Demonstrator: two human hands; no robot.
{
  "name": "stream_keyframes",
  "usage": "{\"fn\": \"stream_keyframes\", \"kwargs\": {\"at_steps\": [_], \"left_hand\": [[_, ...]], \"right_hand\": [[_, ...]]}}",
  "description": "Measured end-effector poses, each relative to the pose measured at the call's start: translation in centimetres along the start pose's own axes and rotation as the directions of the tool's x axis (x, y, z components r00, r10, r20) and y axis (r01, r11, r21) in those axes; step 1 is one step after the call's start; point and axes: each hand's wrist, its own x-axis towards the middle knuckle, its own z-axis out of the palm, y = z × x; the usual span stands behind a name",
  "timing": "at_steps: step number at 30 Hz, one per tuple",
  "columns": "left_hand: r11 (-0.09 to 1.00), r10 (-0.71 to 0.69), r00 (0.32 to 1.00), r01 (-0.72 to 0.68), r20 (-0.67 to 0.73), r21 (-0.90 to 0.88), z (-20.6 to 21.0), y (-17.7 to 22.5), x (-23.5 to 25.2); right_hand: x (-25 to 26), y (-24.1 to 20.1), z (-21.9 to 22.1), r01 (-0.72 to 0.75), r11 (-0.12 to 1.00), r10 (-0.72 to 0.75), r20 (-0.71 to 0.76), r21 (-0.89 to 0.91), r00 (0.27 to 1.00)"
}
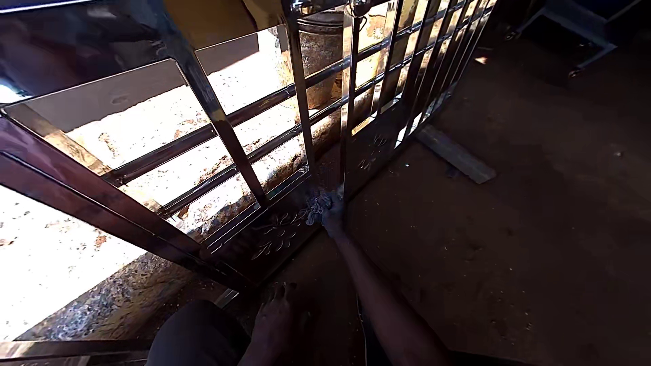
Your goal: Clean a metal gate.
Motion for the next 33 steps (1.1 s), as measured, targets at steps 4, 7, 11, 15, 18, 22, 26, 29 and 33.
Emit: {"fn": "stream_keyframes", "kwargs": {"at_steps": [4,7,11,15,18,22,26,29,33], "left_hand": [[1.0,-0.011,1.0,0.011,-0.019,0.001,-0.1,-0.1,0.1],[1.0,0.002,1.0,-0.002,0.01,-0.007,0.5,0.0,-0.2],[1.0,-0.023,1.0,0.023,0.013,0.019,0.1,0.1,0.1],[1.0,-0.014,1.0,0.014,-0.007,0.006,-0.1,0.7,1.0],[0.999,-0.031,1.0,0.031,0.005,0.011,0.2,0.5,1.0],[1.0,-0.021,1.0,0.021,0.012,0.017,0.3,0.4,0.2],[1.0,-0.017,1.0,0.017,-0.02,0.003,-0.1,0.0,0.3],[1.0,0.022,0.999,-0.021,-0.027,0.011,0.2,0.3,0.7],[0.999,0.018,1.0,-0.018,-0.004,0.051,-0.3,0.7,-0.2]], "right_hand": [[1.4,-4.0,0.8,0.051,0.996,-0.045,-0.081,0.071,0.996],[4.6,-9.9,2.2,0.317,0.94,-0.298,-0.147,0.129,0.943],[0.0,-2.2,2.0,0.157,0.981,-0.179,-0.217,-0.117,0.959],[-2.9,2.3,0.1,-0.187,0.922,0.156,-0.114,-0.339,0.981],[-0.2,-6.7,2.8,-0.074,0.993,0.059,-0.164,-0.088,0.985],[2.8,-16.6,5.3,0.371,0.928,-0.364,-0.209,-0.002,0.908],[0.8,-9.6,5.7,0.381,0.912,-0.41,-0.332,-0.153,0.849],[3.1,-13.1,5.6,0.461,0.866,-0.501,-0.365,-0.197,0.785],[10.9,-26.1,6.5,0.666,0.702,-0.702,-0.403,-0.254,0.587]]}}
